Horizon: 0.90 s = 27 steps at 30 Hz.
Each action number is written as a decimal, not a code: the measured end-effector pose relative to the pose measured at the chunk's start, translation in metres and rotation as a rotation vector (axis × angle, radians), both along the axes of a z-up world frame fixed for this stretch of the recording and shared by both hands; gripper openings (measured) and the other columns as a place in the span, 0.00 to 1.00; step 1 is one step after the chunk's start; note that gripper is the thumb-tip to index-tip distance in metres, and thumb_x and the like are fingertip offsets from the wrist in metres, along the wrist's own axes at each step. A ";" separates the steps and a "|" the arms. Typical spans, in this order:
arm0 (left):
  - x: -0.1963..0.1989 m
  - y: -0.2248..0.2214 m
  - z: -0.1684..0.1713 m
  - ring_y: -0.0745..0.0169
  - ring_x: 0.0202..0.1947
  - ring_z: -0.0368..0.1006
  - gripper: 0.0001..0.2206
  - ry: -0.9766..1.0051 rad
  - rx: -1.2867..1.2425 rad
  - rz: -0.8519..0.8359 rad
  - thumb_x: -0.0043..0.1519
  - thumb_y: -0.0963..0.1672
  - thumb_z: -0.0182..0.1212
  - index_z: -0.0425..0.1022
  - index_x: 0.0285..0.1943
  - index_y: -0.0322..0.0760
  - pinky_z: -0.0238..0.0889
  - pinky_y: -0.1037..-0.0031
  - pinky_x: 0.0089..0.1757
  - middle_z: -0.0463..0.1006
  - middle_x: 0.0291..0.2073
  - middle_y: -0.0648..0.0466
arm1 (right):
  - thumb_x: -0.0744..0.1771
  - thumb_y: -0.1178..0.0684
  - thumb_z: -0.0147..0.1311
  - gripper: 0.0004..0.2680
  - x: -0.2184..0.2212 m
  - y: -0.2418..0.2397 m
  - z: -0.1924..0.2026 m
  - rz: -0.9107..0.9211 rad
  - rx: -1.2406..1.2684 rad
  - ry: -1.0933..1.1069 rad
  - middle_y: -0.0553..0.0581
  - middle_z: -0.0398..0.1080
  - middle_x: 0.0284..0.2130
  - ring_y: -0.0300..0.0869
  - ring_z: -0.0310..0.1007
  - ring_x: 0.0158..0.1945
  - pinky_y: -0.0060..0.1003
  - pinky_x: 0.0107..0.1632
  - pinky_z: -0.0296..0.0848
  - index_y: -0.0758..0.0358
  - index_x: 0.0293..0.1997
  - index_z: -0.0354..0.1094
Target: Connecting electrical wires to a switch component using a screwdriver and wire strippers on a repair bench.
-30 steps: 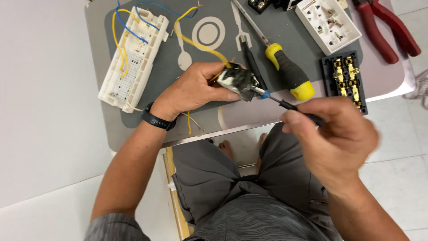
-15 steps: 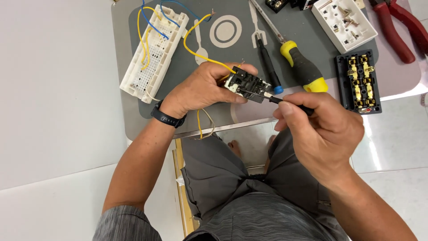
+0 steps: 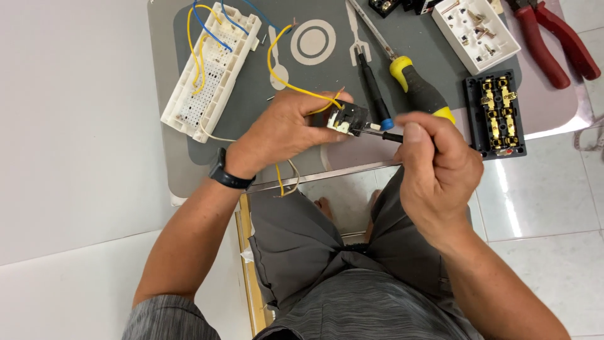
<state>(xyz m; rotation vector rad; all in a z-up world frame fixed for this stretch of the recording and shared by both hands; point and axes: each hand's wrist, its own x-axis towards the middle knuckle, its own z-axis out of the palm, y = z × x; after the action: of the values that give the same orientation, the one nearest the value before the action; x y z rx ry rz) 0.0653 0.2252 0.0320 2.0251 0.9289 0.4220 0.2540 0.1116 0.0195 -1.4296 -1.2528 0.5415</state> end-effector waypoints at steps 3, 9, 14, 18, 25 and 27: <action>-0.005 -0.005 -0.007 0.78 0.38 0.68 0.13 -0.014 0.115 0.032 0.54 0.43 0.70 0.77 0.47 0.40 0.59 0.81 0.40 0.78 0.35 0.65 | 0.71 0.58 0.41 0.09 -0.001 0.004 -0.012 0.043 0.003 0.099 0.56 0.69 0.32 0.38 0.68 0.28 0.32 0.36 0.70 0.68 0.53 0.65; -0.009 -0.014 -0.013 0.77 0.29 0.58 0.08 0.022 0.068 0.112 0.55 0.46 0.67 0.75 0.38 0.40 0.54 0.78 0.32 0.68 0.23 0.64 | 0.71 0.55 0.46 0.09 0.000 0.007 -0.033 0.064 -0.100 0.200 0.53 0.66 0.30 0.37 0.67 0.25 0.28 0.33 0.69 0.68 0.53 0.66; -0.013 -0.023 0.017 0.54 0.26 0.66 0.26 0.258 0.134 0.080 0.56 0.56 0.58 0.64 0.57 0.40 0.57 0.65 0.32 0.69 0.24 0.55 | 0.69 0.64 0.50 0.04 0.007 0.013 -0.024 0.041 -0.122 0.248 0.53 0.65 0.24 0.34 0.63 0.26 0.25 0.33 0.64 0.68 0.45 0.70; -0.033 -0.028 0.040 0.54 0.19 0.55 0.08 0.226 0.263 0.007 0.70 0.45 0.42 0.55 0.38 0.39 0.47 0.62 0.27 0.59 0.20 0.51 | 0.69 0.65 0.51 0.03 0.015 0.011 -0.019 0.081 -0.143 0.222 0.54 0.65 0.25 0.36 0.63 0.27 0.27 0.33 0.63 0.69 0.44 0.70; -0.013 -0.013 0.079 0.53 0.18 0.58 0.16 0.520 0.515 -0.180 0.70 0.44 0.45 0.60 0.26 0.41 0.51 0.61 0.21 0.61 0.17 0.55 | 0.68 0.66 0.63 0.08 0.025 0.002 -0.013 -0.017 0.041 0.162 0.64 0.68 0.35 0.44 0.71 0.34 0.30 0.37 0.72 0.75 0.46 0.64; -0.008 -0.008 0.082 0.60 0.18 0.56 0.19 0.551 0.452 -0.214 0.70 0.43 0.45 0.61 0.22 0.40 0.54 0.65 0.23 0.59 0.18 0.57 | 0.66 0.67 0.68 0.11 0.028 0.009 -0.001 -0.012 0.031 0.108 0.63 0.69 0.35 0.40 0.68 0.36 0.27 0.40 0.71 0.75 0.45 0.65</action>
<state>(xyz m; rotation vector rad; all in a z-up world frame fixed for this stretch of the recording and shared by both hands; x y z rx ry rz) 0.0569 0.2177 0.1136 2.7007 0.9804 -0.0672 0.2818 0.1202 0.0181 -1.3636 -1.1619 0.5811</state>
